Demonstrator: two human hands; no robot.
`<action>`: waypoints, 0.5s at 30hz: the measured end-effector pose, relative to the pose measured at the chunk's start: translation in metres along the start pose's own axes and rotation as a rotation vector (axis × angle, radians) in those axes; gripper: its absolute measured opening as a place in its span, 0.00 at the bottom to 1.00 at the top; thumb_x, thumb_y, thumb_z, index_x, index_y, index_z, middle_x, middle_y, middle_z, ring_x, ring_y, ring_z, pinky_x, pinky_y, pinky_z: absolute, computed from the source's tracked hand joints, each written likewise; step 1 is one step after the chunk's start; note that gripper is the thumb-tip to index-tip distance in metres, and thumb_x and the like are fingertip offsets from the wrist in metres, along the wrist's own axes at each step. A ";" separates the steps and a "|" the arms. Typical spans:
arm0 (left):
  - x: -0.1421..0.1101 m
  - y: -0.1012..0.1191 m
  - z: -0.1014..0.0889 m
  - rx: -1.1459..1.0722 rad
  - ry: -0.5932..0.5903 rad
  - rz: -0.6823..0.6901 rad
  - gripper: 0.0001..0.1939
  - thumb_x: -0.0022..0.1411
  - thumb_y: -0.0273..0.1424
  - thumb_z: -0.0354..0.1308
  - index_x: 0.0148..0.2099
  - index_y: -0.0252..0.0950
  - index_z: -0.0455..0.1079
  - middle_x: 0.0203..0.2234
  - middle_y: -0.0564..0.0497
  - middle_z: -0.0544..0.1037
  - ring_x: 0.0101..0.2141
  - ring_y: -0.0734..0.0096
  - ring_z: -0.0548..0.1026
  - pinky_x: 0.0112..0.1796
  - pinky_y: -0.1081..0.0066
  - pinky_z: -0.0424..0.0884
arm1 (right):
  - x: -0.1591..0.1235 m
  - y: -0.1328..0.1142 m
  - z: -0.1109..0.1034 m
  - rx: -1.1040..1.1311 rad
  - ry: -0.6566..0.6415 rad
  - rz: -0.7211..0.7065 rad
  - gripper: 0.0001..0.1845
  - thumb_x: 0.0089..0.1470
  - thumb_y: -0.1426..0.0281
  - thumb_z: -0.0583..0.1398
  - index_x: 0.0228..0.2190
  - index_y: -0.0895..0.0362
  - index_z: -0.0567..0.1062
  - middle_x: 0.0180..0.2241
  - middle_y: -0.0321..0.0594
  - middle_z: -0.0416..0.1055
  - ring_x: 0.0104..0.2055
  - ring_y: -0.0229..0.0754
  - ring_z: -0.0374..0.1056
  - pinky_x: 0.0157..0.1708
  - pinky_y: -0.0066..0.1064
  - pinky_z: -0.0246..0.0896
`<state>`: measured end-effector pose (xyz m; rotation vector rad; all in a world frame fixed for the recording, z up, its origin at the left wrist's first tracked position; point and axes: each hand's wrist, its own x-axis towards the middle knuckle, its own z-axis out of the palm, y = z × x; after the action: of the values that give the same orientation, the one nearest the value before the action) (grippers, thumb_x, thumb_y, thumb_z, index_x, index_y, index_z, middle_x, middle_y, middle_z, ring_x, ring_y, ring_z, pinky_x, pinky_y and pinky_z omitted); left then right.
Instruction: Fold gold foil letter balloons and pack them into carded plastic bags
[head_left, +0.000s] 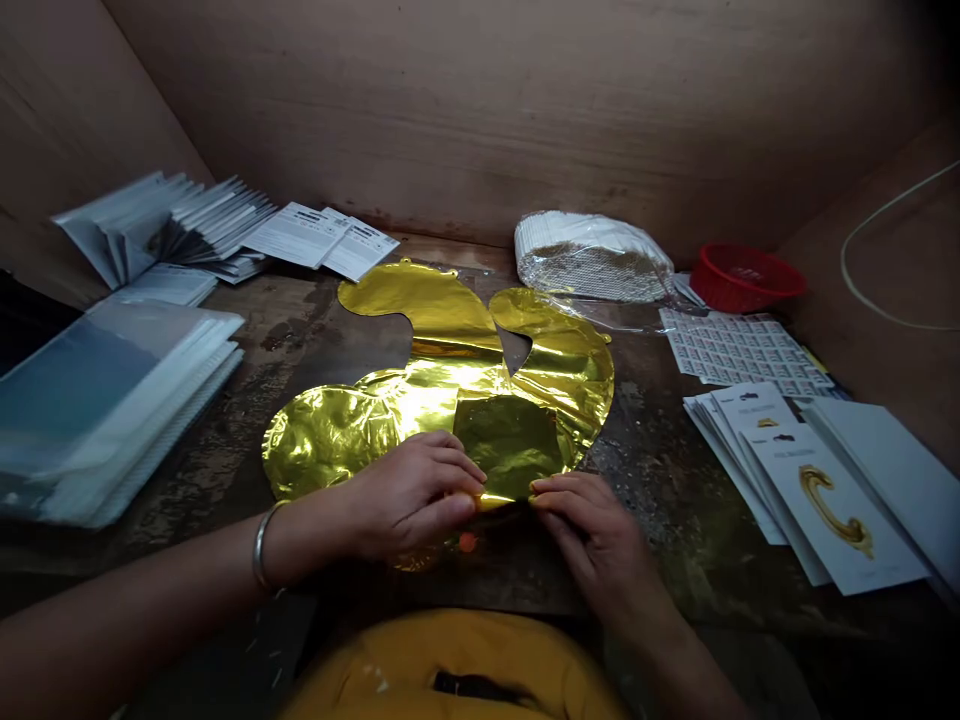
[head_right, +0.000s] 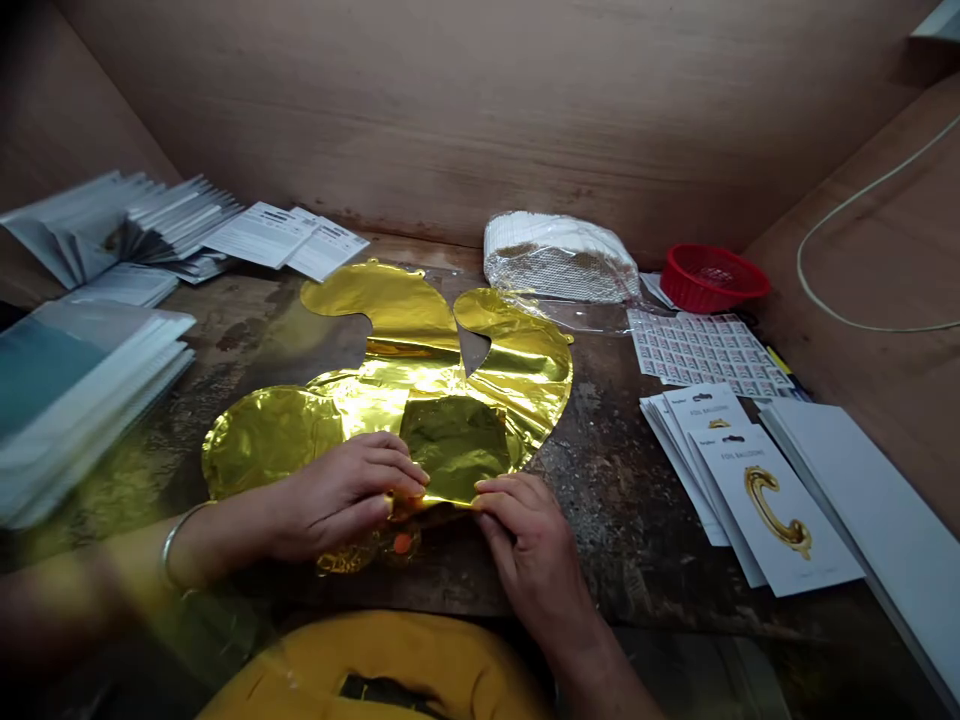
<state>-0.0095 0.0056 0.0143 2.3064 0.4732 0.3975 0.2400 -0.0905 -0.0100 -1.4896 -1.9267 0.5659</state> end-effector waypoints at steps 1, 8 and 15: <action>-0.003 0.003 0.002 0.019 0.019 -0.039 0.16 0.67 0.42 0.51 0.47 0.36 0.72 0.43 0.46 0.77 0.45 0.62 0.70 0.49 0.62 0.63 | 0.004 -0.002 0.000 0.015 0.018 0.041 0.07 0.61 0.72 0.56 0.36 0.53 0.76 0.40 0.40 0.75 0.45 0.45 0.65 0.47 0.37 0.61; 0.010 0.009 0.027 0.271 0.252 -0.432 0.10 0.66 0.34 0.53 0.32 0.37 0.64 0.28 0.51 0.70 0.33 0.64 0.67 0.35 0.66 0.61 | 0.022 -0.004 0.013 -0.132 0.175 0.251 0.15 0.63 0.62 0.54 0.27 0.55 0.71 0.29 0.39 0.70 0.36 0.46 0.63 0.36 0.34 0.56; 0.021 0.007 0.028 0.301 0.302 -0.486 0.02 0.63 0.28 0.52 0.40 0.37 0.62 0.30 0.51 0.72 0.32 0.65 0.68 0.35 0.66 0.62 | 0.030 -0.003 0.020 -0.312 0.132 0.298 0.15 0.62 0.63 0.54 0.24 0.54 0.67 0.25 0.38 0.67 0.30 0.45 0.62 0.31 0.33 0.51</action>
<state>0.0222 -0.0071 0.0034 2.3140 1.2869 0.4543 0.2190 -0.0613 -0.0160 -1.9804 -1.7602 0.2898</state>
